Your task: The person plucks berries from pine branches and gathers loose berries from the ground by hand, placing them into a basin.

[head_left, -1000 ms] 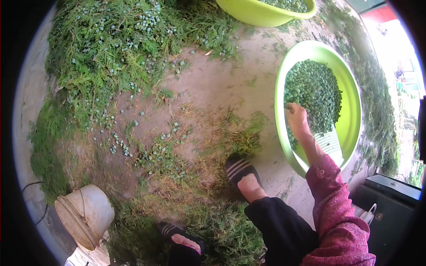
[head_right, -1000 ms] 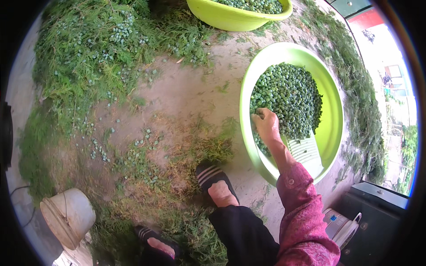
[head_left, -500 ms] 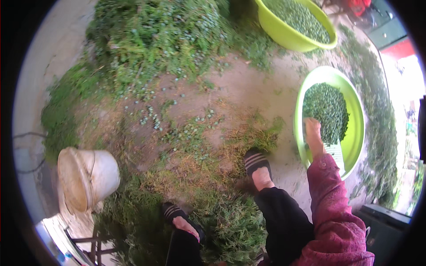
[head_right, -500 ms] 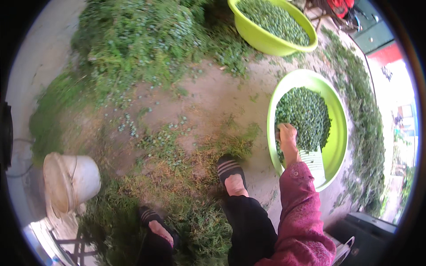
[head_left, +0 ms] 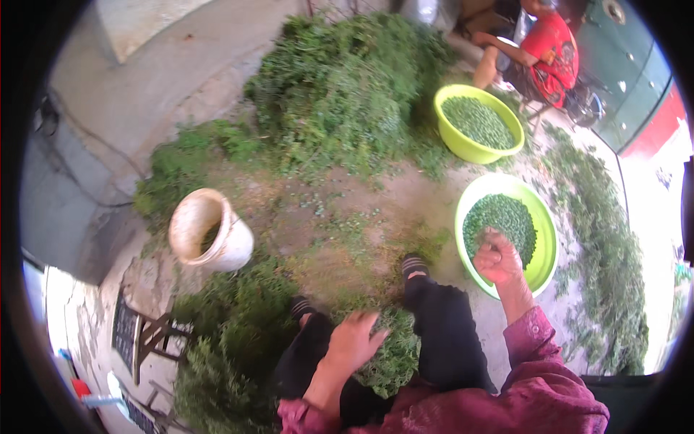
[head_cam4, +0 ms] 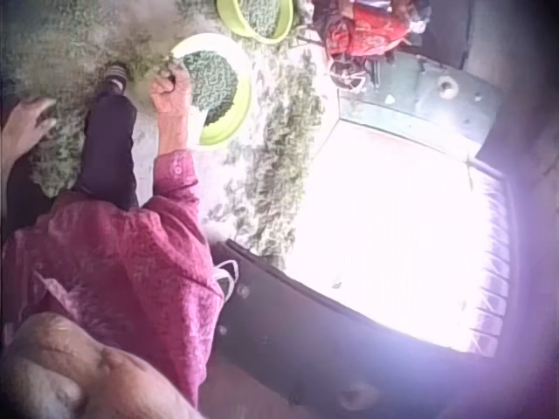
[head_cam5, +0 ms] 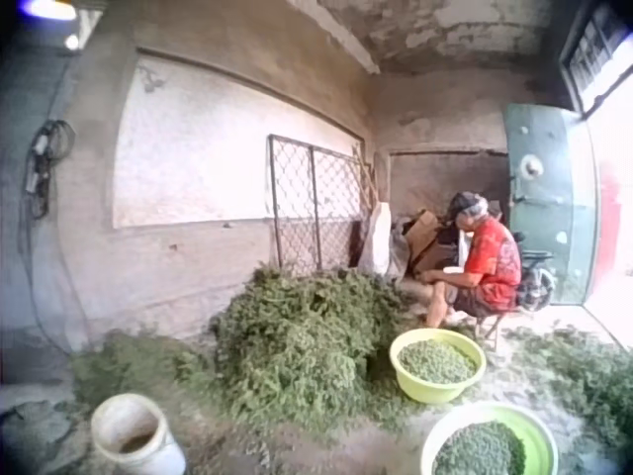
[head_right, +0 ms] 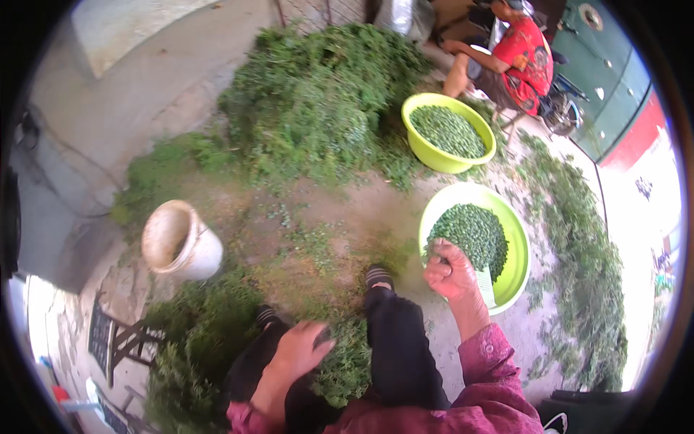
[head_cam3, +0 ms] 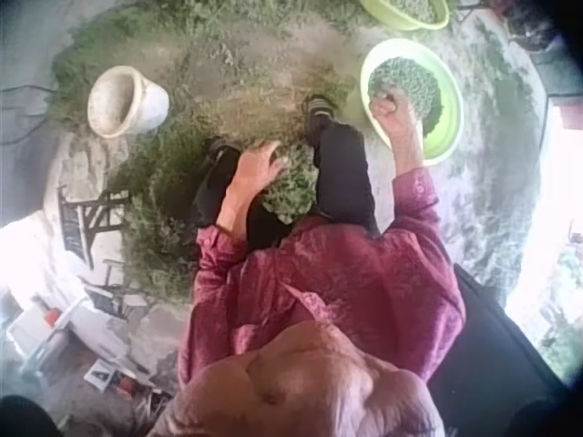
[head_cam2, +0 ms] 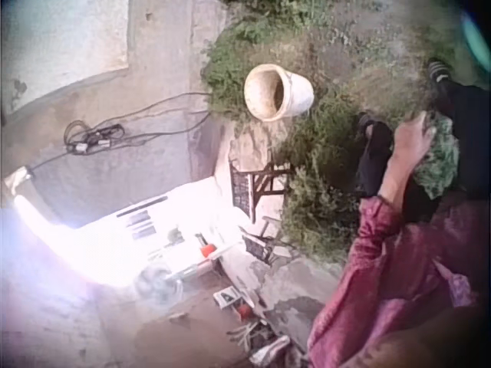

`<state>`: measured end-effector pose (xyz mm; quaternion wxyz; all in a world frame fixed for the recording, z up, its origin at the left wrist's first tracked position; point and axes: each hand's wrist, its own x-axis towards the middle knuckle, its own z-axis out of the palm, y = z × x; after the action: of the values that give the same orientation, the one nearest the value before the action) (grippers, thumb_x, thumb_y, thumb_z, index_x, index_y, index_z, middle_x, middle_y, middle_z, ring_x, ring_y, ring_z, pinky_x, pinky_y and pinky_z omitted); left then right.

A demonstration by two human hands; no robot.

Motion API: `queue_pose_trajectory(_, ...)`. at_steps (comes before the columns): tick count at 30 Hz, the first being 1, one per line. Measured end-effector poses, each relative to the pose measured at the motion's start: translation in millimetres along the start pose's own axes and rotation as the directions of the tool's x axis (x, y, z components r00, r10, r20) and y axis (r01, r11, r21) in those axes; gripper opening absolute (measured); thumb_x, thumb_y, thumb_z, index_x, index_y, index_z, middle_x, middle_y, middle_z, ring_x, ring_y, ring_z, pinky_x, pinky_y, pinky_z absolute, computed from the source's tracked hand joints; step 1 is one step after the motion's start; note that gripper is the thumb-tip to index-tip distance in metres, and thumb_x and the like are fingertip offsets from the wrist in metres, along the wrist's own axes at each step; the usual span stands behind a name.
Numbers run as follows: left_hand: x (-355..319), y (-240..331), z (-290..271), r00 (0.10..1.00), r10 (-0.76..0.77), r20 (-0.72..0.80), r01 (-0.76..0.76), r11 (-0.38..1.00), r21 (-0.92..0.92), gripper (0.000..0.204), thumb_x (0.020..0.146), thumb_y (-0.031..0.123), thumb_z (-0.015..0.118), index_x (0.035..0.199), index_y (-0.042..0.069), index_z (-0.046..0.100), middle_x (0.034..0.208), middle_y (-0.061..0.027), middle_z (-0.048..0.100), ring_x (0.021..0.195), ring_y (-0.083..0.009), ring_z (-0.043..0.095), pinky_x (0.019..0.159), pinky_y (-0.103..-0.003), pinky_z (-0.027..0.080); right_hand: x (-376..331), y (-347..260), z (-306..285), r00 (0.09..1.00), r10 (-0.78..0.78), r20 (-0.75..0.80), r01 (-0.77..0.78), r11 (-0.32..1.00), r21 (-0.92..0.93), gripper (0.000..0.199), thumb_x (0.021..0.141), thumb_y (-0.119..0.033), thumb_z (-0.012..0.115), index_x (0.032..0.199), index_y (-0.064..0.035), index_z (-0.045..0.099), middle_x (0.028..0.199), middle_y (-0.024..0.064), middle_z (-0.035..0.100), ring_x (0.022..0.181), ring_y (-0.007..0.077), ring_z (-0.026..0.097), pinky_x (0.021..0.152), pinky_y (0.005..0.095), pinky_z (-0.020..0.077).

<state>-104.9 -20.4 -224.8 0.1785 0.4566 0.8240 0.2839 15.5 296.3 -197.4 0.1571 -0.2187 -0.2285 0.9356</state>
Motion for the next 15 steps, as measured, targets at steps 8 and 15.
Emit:
queue_pose_trajectory(8,-37,67,-12,0.977,-0.157,0.141,0.093,-0.279,-0.956,0.056,0.088,0.042,0.053,0.131,0.009,0.039,0.116,-0.0066,0.052,0.098,-0.0201,0.054,0.080,-0.040,0.048,-98,103,129,0.930,0.314,0.193,-0.157,0.812,-0.563,0.007,0.078,0.003,0.055,0.082,-0.0027,0.056,0.060,-0.0019,0.049,0.041,0.0042,0.037,0.040,0.0181,0.0308)
queue_pose_trajectory(15,-96,70,1,0.960,-0.245,0.136,0.060,-0.296,-0.953,0.035,0.091,0.036,0.051,0.116,0.012,0.052,0.100,-0.0023,0.058,0.090,-0.0202,0.058,0.075,-0.043,0.050,-126,146,117,0.927,0.284,0.244,0.065,0.519,-0.852,0.003,0.079,-0.001,0.057,0.081,-0.0015,0.055,0.061,-0.0021,0.052,0.045,0.0039,0.045,0.040,0.0183,0.0342)
